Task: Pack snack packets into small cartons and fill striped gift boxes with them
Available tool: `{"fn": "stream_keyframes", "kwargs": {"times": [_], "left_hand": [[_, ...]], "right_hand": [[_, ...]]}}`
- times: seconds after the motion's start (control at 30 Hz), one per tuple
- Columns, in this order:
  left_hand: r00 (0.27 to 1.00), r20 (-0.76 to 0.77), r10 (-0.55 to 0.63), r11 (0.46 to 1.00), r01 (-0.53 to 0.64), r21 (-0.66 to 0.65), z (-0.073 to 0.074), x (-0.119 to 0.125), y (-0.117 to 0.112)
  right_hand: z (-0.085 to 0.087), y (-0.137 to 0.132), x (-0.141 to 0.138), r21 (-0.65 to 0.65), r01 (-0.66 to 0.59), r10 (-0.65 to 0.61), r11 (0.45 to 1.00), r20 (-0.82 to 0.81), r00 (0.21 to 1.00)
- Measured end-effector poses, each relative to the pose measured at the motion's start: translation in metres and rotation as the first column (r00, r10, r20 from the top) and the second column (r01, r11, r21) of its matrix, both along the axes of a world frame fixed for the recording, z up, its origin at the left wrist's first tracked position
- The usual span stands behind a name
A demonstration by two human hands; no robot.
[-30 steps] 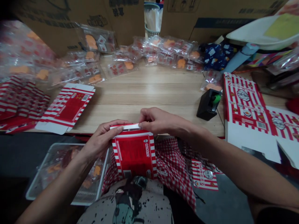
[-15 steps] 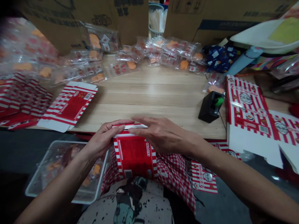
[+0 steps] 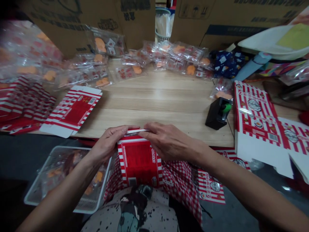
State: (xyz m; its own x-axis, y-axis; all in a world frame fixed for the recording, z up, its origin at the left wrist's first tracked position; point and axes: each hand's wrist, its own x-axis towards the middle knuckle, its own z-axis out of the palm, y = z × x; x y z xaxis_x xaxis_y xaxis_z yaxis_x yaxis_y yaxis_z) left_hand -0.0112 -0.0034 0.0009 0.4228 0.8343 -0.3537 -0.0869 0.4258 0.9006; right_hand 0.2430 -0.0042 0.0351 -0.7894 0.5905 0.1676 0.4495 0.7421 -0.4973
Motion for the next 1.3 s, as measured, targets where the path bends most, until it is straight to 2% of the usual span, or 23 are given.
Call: {"fn": "stream_keyframes", "kwargs": {"times": [0.1, 0.17, 0.2, 0.27, 0.33, 0.37, 0.43, 0.5, 0.6, 0.7, 0.73, 0.83, 0.93, 1.03, 1.1, 1.2, 1.3], "left_hand": [[0.997, -0.07, -0.042, 0.995, 0.048, 0.087, -0.002, 0.0, -0.001], [0.994, -0.093, -0.06, 0.992, 0.07, 0.109, -0.003, -0.001, -0.001], [0.995, -0.084, -0.06, 0.993, 0.068, 0.101, -0.003, -0.001, -0.001], [0.998, -0.052, -0.042, 0.997, 0.045, 0.062, -0.005, -0.003, 0.0], [1.0, -0.026, -0.017, 1.0, 0.018, 0.026, -0.006, -0.005, 0.001], [1.0, -0.023, -0.005, 1.0, 0.006, 0.014, -0.007, -0.006, 0.001], [1.0, -0.022, 0.004, 1.0, -0.005, -0.009, -0.007, -0.008, 0.003], [1.0, -0.018, -0.008, 0.999, 0.007, -0.035, -0.005, -0.009, 0.005], [0.997, -0.029, -0.074, 0.997, 0.073, -0.033, 0.001, -0.01, 0.008], [0.988, -0.029, -0.152, 0.988, 0.152, 0.009, 0.005, -0.013, 0.011], [0.984, -0.03, -0.174, 0.984, 0.175, 0.029, 0.005, -0.014, 0.012], [0.974, -0.094, -0.208, 0.966, 0.219, 0.138, 0.005, -0.016, 0.014], [0.969, -0.174, -0.177, 0.943, 0.218, 0.253, 0.004, -0.017, 0.015], [0.976, -0.16, -0.151, 0.952, 0.187, 0.241, 0.004, -0.017, 0.012], [0.98, -0.137, -0.143, 0.964, 0.169, 0.206, 0.005, -0.016, 0.01], [0.982, -0.128, -0.141, 0.966, 0.164, 0.2, 0.005, -0.016, 0.008], [0.979, -0.14, -0.152, 0.962, 0.179, 0.206, 0.003, -0.016, 0.01]], "right_hand": [[0.004, 0.0, -0.005, -0.041, 0.022, -0.016, 0.999, 0.145, 0.989], [0.006, 0.001, -0.005, -0.067, 0.034, -0.022, 0.997, 0.176, 0.984], [0.006, 0.001, -0.004, -0.087, 0.03, -0.017, 0.996, 0.148, 0.989], [0.005, 0.001, 0.0, -0.149, 0.031, -0.036, 0.988, -0.033, 0.999], [0.003, 0.001, 0.005, -0.282, 0.112, -0.184, 0.953, -0.244, 0.952], [0.002, 0.001, 0.006, -0.377, 0.167, -0.288, 0.911, -0.293, 0.912], [0.0, 0.002, 0.007, -0.571, 0.236, -0.442, 0.786, -0.252, 0.861], [-0.001, 0.004, 0.006, -0.724, 0.202, -0.459, 0.66, -0.175, 0.871], [-0.001, 0.006, 0.002, -0.863, 0.096, -0.454, 0.496, -0.163, 0.876], [0.001, 0.008, -0.001, -0.921, 0.057, -0.488, 0.386, -0.151, 0.86], [0.001, 0.008, -0.003, -0.927, 0.058, -0.493, 0.371, -0.143, 0.858], [0.002, 0.009, -0.006, -0.923, 0.086, -0.505, 0.376, -0.126, 0.854], [0.002, 0.014, -0.006, -0.933, 0.102, -0.531, 0.344, -0.104, 0.841], [0.001, 0.025, -0.003, -0.957, 0.09, -0.503, 0.275, -0.063, 0.862], [0.003, 0.034, -0.001, -0.965, 0.077, -0.453, 0.252, -0.047, 0.89], [0.008, 0.045, 0.001, -0.965, 0.064, -0.376, 0.253, -0.037, 0.926], [0.011, 0.049, 0.001, -0.95, 0.075, -0.3, 0.302, -0.02, 0.954]]}}
